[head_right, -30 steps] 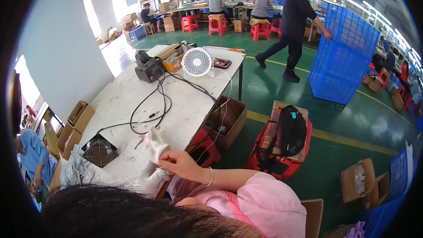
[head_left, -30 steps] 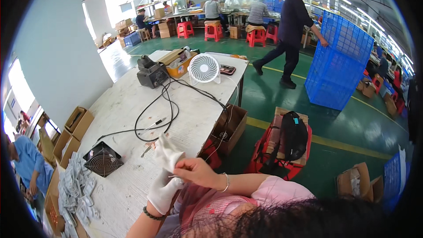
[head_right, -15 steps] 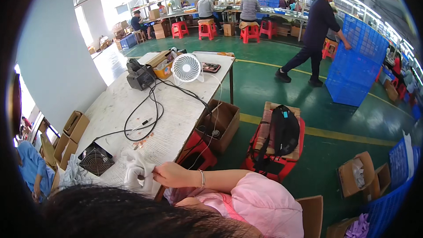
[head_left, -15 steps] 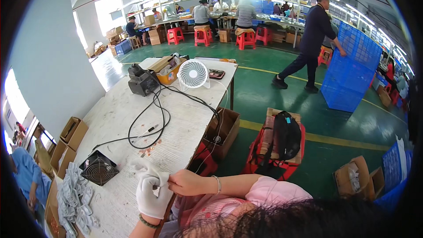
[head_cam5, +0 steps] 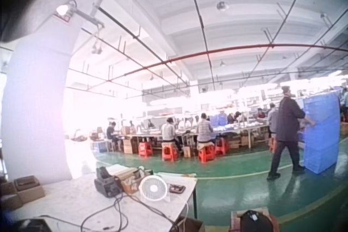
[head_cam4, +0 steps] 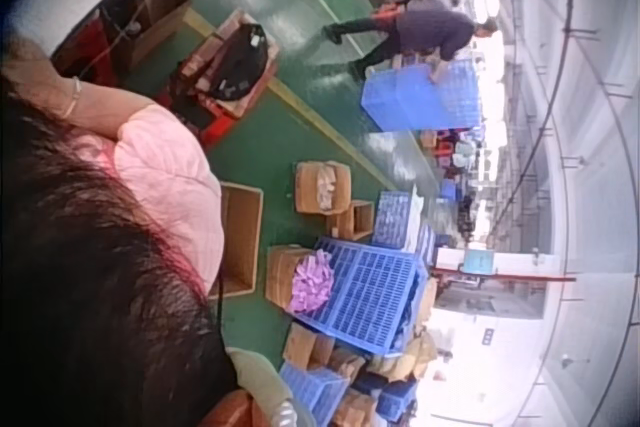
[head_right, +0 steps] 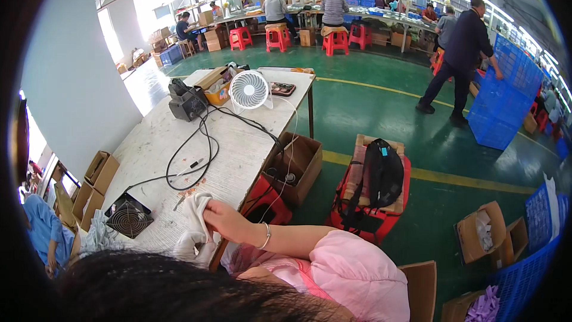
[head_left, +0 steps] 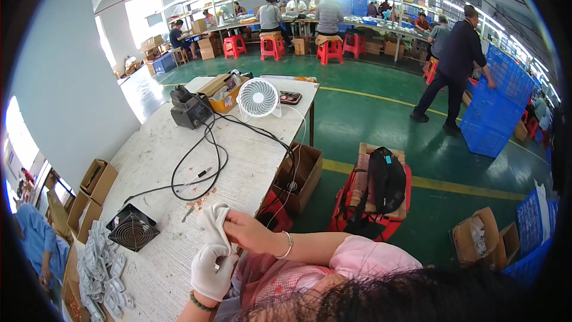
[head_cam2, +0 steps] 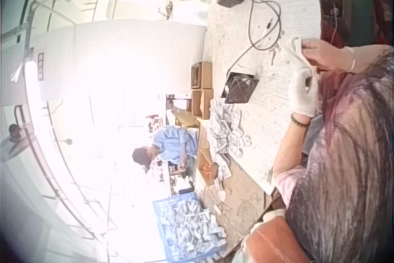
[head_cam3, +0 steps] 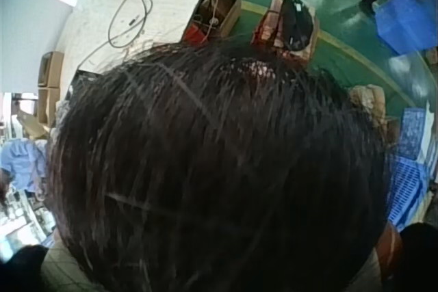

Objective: The person solders components into plastic casings using a soldering iron, removes and puts on white gloves, and solders additional plastic casings.

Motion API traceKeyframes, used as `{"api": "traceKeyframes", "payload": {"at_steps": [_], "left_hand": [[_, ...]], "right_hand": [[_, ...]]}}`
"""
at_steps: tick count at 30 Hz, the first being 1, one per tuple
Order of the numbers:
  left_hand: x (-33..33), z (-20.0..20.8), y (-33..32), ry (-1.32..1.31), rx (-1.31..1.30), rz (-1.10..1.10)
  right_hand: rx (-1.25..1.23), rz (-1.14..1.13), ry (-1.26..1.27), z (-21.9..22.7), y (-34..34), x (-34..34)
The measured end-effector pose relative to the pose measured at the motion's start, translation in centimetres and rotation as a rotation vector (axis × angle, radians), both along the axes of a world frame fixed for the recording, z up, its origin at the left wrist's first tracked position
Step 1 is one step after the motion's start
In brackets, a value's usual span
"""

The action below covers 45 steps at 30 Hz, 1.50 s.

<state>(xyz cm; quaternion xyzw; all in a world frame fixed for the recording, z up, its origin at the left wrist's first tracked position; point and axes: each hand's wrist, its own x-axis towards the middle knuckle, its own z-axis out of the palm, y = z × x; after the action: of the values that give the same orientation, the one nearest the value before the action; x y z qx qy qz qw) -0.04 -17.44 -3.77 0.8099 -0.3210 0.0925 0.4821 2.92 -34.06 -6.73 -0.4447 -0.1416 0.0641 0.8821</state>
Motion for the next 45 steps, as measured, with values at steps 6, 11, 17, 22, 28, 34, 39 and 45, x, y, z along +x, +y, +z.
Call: {"api": "traceKeyframes", "payload": {"at_steps": [6,11,17,22,28,34,39,45], "left_hand": [[-0.3,0.0,0.2,0.002,-0.091,-0.075],[-1.1,0.9,-0.3,-0.034,0.036,-0.098],[-1.0,1.4,-0.2,-0.026,0.076,-0.076],[-1.6,2.3,-1.1,-0.021,0.069,-0.192],[-2.3,1.6,-1.2,0.066,0.161,-0.341],[-0.8,-2.4,-1.6,0.227,0.223,-0.418],[-1.2,-1.3,-1.5,0.745,-0.424,-0.154],[-0.6,-0.7,0.1,0.608,-0.045,-0.178]], "right_hand": [[-0.609,-0.253,-0.790,2.6,-0.2,-0.1],[-1.134,-0.023,-0.672,6.6,-0.2,1.6],[-1.369,-0.463,-0.788,7.1,0.8,1.4],[-1.416,-0.597,-0.981,7.5,-0.3,1.0],[-0.851,-0.562,-0.968,6.6,1.2,0.8],[-0.303,0.013,-0.501,6.7,1.8,0.8],[0.225,0.271,-0.400,6.7,1.6,0.7],[0.315,0.493,-0.295,5.6,2.5,-0.7]]}}
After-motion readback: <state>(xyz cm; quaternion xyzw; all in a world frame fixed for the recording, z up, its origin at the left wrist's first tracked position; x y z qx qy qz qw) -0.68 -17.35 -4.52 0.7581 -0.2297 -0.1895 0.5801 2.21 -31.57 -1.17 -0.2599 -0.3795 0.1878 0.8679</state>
